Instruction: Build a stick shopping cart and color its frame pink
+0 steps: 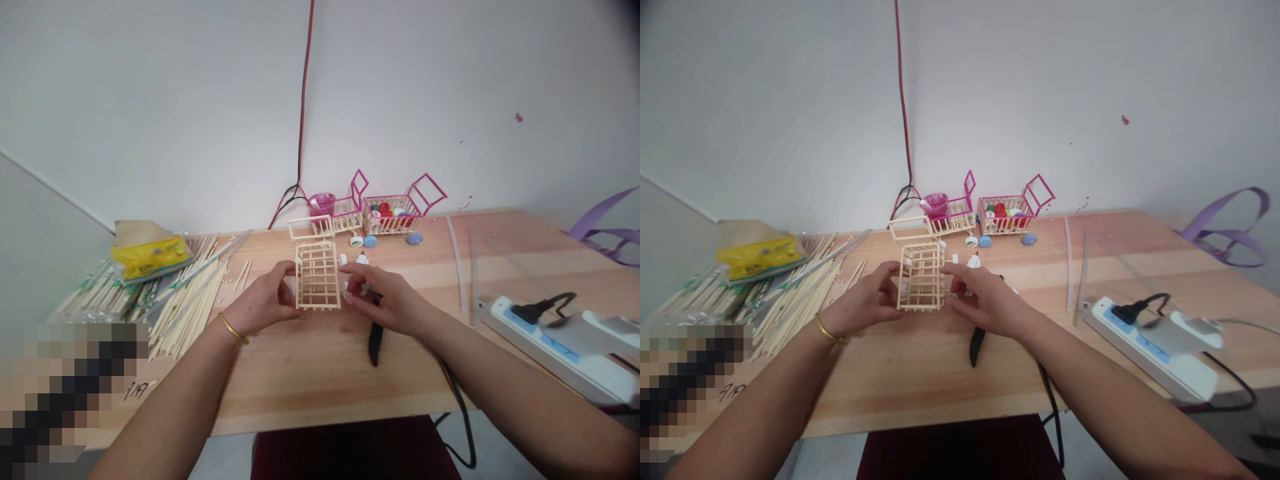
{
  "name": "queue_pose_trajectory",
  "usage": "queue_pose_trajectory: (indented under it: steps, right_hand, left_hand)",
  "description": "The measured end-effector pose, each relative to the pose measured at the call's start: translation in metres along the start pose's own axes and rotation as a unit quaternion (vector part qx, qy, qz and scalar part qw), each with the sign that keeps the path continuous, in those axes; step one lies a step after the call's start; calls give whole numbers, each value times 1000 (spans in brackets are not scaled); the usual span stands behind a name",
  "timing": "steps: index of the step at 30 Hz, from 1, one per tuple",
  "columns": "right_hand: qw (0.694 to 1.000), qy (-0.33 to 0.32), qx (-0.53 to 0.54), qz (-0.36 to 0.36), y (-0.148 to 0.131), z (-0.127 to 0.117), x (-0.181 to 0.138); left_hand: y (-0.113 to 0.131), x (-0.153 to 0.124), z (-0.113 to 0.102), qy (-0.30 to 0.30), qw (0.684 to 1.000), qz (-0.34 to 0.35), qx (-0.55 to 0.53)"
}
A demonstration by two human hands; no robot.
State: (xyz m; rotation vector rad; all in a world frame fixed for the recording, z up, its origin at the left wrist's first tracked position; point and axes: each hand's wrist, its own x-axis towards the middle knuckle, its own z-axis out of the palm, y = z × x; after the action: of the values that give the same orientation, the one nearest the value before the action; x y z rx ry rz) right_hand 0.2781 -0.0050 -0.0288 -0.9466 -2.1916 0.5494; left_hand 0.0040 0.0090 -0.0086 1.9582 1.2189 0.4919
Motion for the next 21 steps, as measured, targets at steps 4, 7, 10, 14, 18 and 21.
queue_pose_trajectory:
  steps: [4,7,10,14,18,21]
  right_hand:
    - [1000,-12,-8,-22,1,0,0]
    - [999,-18,-20,-27,2,-1,0]
    - [999,-16,-15,-24,3,0,0]
    - [1000,-17,-2,-12,5,1,0]
    - [1000,-15,12,7,5,0,1]
    - [1000,-10,15,5,5,-1,1]
  left_hand:
    - [2,0,0,11,1000,12,15]
    - [2,0,0,11,1000,16,19]
    - [2,0,2,-1,1000,13,9]
    - [3,0,3,-7,1000,9,3]
    - [4,0,3,-3,1000,14,5]
    - [3,0,2,-3,1000,17,10]
